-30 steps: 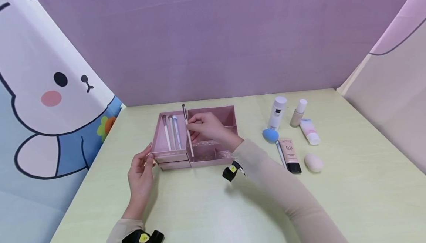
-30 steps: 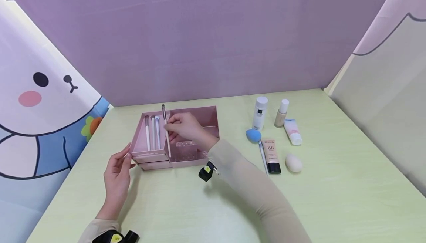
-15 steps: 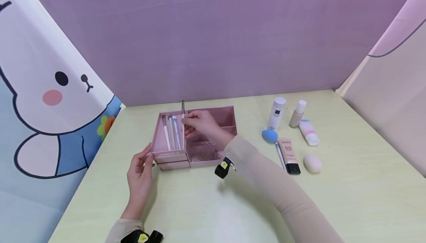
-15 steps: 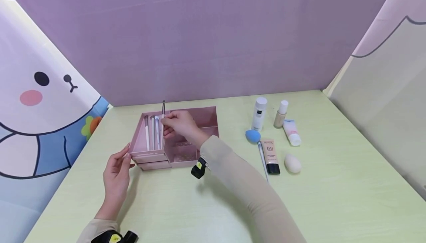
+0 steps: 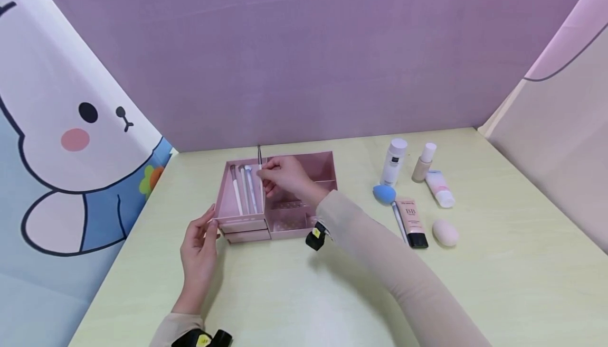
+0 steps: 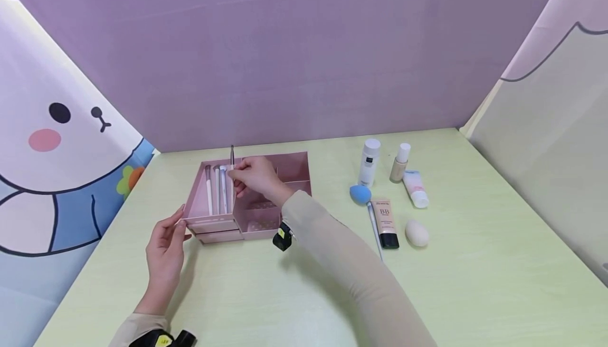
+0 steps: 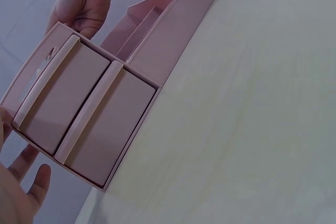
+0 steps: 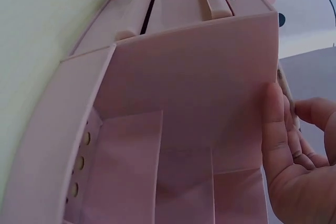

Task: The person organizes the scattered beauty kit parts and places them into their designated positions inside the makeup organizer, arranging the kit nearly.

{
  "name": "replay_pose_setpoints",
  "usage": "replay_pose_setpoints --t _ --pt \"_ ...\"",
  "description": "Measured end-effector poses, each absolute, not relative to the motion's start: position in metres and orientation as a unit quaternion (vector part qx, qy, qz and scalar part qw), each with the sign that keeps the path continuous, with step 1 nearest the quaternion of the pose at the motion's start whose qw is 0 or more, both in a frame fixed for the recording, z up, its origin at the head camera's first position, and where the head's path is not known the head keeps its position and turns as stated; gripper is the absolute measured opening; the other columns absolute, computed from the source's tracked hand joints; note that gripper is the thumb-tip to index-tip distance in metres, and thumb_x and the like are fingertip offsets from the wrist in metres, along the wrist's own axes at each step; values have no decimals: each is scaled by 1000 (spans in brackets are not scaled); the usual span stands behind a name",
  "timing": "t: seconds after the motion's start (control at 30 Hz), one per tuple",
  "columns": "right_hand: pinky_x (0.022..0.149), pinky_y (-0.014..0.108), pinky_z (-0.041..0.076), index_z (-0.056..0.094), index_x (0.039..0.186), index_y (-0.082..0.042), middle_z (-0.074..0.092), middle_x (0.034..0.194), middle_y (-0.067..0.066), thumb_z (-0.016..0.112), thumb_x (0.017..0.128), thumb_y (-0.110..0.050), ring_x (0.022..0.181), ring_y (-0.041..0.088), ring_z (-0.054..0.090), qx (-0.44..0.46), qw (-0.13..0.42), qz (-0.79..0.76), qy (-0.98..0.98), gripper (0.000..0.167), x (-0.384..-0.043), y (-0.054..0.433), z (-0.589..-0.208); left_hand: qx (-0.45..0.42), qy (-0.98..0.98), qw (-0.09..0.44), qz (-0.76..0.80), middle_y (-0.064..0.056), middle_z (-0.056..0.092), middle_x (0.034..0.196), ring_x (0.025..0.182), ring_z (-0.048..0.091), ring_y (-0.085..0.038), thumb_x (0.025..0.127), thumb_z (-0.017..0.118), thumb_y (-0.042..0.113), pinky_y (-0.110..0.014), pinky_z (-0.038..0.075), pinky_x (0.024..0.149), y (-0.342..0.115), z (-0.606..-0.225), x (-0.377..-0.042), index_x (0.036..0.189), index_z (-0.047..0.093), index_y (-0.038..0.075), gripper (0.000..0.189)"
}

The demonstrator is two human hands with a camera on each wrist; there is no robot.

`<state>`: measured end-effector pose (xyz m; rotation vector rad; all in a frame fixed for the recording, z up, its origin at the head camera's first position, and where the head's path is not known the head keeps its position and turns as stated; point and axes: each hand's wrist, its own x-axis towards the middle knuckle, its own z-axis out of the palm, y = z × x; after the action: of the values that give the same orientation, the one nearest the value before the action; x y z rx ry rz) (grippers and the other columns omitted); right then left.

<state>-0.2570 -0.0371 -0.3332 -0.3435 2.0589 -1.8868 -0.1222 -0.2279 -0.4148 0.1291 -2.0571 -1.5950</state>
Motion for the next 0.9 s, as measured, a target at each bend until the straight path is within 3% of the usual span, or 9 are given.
replay_pose_setpoints --t 0.57,0.9 --pt "77 56 57 70 93 3 66 70 9 75 88 -5 51 15 61 -123 160 -635 745 11 -259 -39 -332 45 -753 278 -595 -1 61 138 105 60 -3 104 51 6 -16 52 81 -227 -414 -121 125 59 -1 24" --pt "79 57 56 70 94 2 66 72 10 75 89 -5 53 16 61 -117 164 -645 737 10 -258 -37 -331 48 -755 275 -594 -1 60 138 107 60 -2 104 51 7 -12 50 81 -227 -413 -121 125 59 -1 24"
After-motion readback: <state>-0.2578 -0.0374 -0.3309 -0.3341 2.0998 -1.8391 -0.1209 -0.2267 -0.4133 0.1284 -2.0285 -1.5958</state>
